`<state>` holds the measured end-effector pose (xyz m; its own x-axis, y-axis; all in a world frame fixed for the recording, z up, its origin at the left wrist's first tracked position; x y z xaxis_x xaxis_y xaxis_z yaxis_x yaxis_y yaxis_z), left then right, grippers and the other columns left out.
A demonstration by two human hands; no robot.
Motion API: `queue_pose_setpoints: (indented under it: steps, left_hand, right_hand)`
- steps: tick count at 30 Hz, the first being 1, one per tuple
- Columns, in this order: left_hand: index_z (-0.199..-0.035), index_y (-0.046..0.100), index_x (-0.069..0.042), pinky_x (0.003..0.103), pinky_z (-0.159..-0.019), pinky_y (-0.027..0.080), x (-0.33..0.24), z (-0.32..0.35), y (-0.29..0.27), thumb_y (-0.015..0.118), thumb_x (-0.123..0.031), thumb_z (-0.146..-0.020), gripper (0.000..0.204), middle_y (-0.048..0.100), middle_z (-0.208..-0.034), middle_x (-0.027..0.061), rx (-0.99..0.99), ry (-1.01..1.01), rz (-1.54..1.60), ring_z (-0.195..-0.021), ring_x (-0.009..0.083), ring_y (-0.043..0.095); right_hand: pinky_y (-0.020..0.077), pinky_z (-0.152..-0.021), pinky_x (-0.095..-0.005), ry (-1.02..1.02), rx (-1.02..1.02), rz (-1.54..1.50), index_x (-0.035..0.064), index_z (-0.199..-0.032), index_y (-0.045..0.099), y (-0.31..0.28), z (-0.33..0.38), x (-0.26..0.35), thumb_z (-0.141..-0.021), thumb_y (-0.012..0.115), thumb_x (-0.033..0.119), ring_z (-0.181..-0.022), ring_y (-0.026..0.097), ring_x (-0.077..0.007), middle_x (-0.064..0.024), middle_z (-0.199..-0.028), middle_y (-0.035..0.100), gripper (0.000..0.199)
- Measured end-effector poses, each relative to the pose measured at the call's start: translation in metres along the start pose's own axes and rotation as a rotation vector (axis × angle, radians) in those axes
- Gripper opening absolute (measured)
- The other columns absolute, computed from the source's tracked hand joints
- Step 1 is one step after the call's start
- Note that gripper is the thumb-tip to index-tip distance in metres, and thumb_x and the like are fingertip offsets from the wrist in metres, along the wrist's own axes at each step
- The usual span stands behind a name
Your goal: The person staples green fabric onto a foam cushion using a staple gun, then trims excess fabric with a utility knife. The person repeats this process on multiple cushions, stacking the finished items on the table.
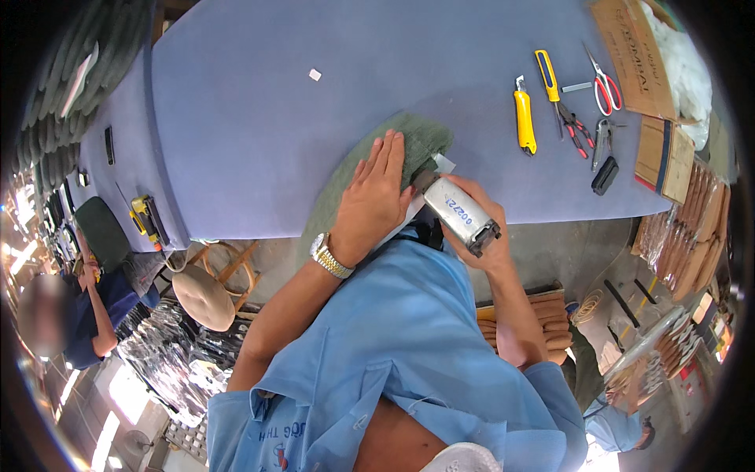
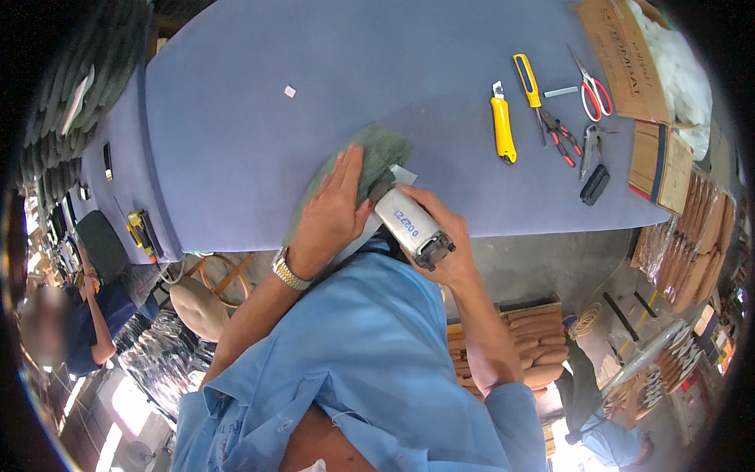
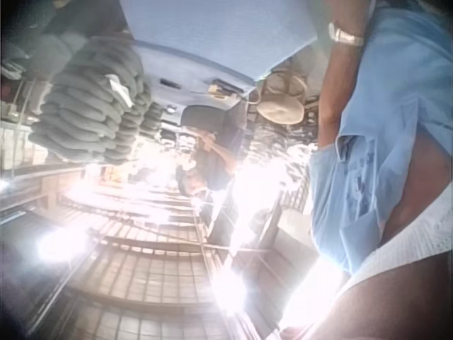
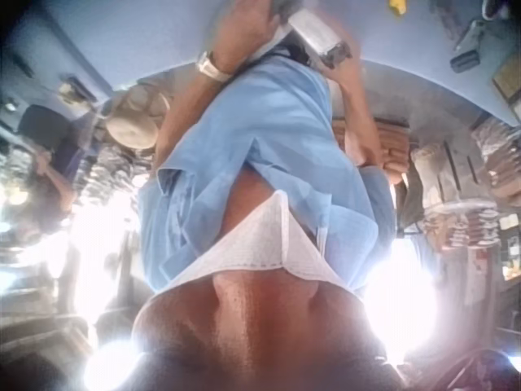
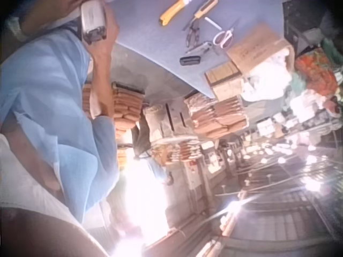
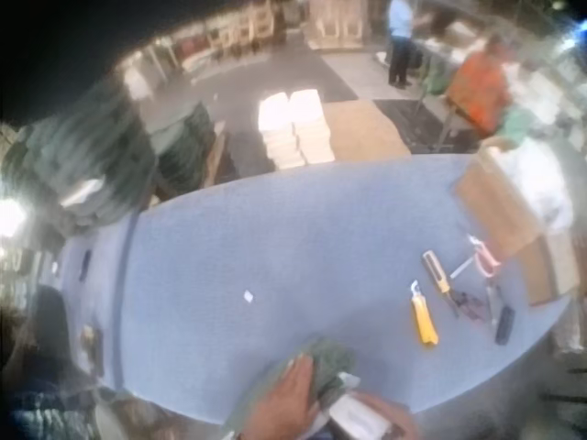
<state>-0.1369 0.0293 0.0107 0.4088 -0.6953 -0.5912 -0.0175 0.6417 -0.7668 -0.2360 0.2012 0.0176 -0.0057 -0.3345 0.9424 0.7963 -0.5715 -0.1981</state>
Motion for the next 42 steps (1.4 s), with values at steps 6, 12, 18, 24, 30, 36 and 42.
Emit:
queue_pose_setpoints:
  steps: [6,12,18,24,30,36,42]
  left_hand:
    - [-0.158,0.029,0.005,0.048,-0.116,0.042,0.003,-0.002,0.004,0.072,-0.01,-0.088,0.084,0.042,-0.158,0.0269,-0.044,0.028,-0.028,-0.147,0.0446,0.041]
    - [-0.158,0.03,0.003,0.053,-0.118,0.04,0.004,-0.001,0.002,0.07,-0.016,-0.09,0.081,0.04,-0.16,0.0257,-0.002,-0.003,-0.024,-0.15,0.0415,0.039]
    - [-0.159,0.028,0.004,0.047,-0.119,0.04,0.003,0.0,0.0,0.068,-0.003,-0.082,0.087,0.039,-0.161,0.0253,0.004,-0.013,-0.009,-0.149,0.0425,0.038]
    - [-0.159,0.027,0.005,0.052,-0.12,0.038,-0.004,-0.003,0.002,0.068,0.0,-0.082,0.088,0.037,-0.162,0.0246,-0.001,-0.037,-0.06,-0.151,0.0414,0.035]
    - [-0.163,0.025,-0.003,0.052,-0.124,0.031,-0.004,-0.003,-0.006,0.072,-0.009,-0.087,0.089,0.029,-0.168,0.0227,0.126,-0.022,0.026,-0.156,0.0399,0.027]
    - [-0.167,0.021,-0.011,0.049,-0.129,0.009,0.087,-0.008,-0.005,0.043,-0.048,-0.111,0.071,0.017,-0.173,0.0195,0.272,-0.067,0.677,-0.161,0.0343,0.008]
    - [-0.167,0.023,-0.018,0.054,-0.129,0.004,0.084,0.013,0.017,0.025,-0.058,-0.11,0.07,0.013,-0.175,0.0146,0.257,-0.103,0.47,-0.162,0.0332,0.002]
  right_hand:
    - [0.0557,-0.09,-0.0338,-0.151,-0.064,0.03,0.0049,-0.135,0.062,0.002,-0.001,-0.002,-0.077,0.077,0.006,-0.105,0.073,-0.0304,-0.016,-0.116,0.072,0.06]
    - [0.0561,-0.093,-0.0359,-0.16,-0.073,-0.001,0.0036,-0.135,0.064,0.006,0.009,-0.014,-0.076,0.079,0.004,-0.108,0.073,-0.0323,-0.0171,-0.122,0.073,0.061]
    - [0.0557,-0.095,-0.0357,-0.143,-0.026,-0.017,0.004,-0.134,0.064,0.005,0.01,-0.012,-0.076,0.08,0.004,-0.109,0.073,-0.031,-0.017,-0.124,0.072,0.061]
    - [0.054,-0.093,-0.0322,-0.074,0.035,-0.036,0.0053,-0.135,0.061,0.003,-0.003,0.006,-0.076,0.076,0.003,-0.105,0.073,-0.0265,-0.0137,-0.117,0.072,0.061]
    - [0.0531,-0.093,-0.031,-0.07,0.012,-0.044,0.0057,-0.135,0.061,0.008,0.006,-0.008,-0.075,0.074,0.0,-0.107,0.072,-0.0226,-0.0137,-0.118,0.072,0.062]
    - [0.0528,-0.094,-0.0315,-0.148,-0.037,0.019,0.0048,-0.134,0.063,0.013,0.012,-0.007,-0.075,0.073,-0.002,-0.106,0.072,-0.0229,-0.0133,-0.118,0.073,0.06]
    - [0.0531,-0.094,-0.0316,-0.219,-0.082,-0.017,0.0029,-0.134,0.062,0.016,0.017,-0.024,-0.078,0.073,-0.001,-0.106,0.072,-0.0213,-0.0144,-0.116,0.073,0.057]
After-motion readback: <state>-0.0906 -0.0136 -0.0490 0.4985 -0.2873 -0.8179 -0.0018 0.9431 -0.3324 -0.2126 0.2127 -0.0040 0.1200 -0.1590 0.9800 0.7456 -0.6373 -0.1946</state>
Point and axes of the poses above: each hand's wrist, its own z-axis away from the middle knuckle, its own y-axis out of the palm, x = y × z, the point moved 3 cm from there along -z, towards the middle knuckle
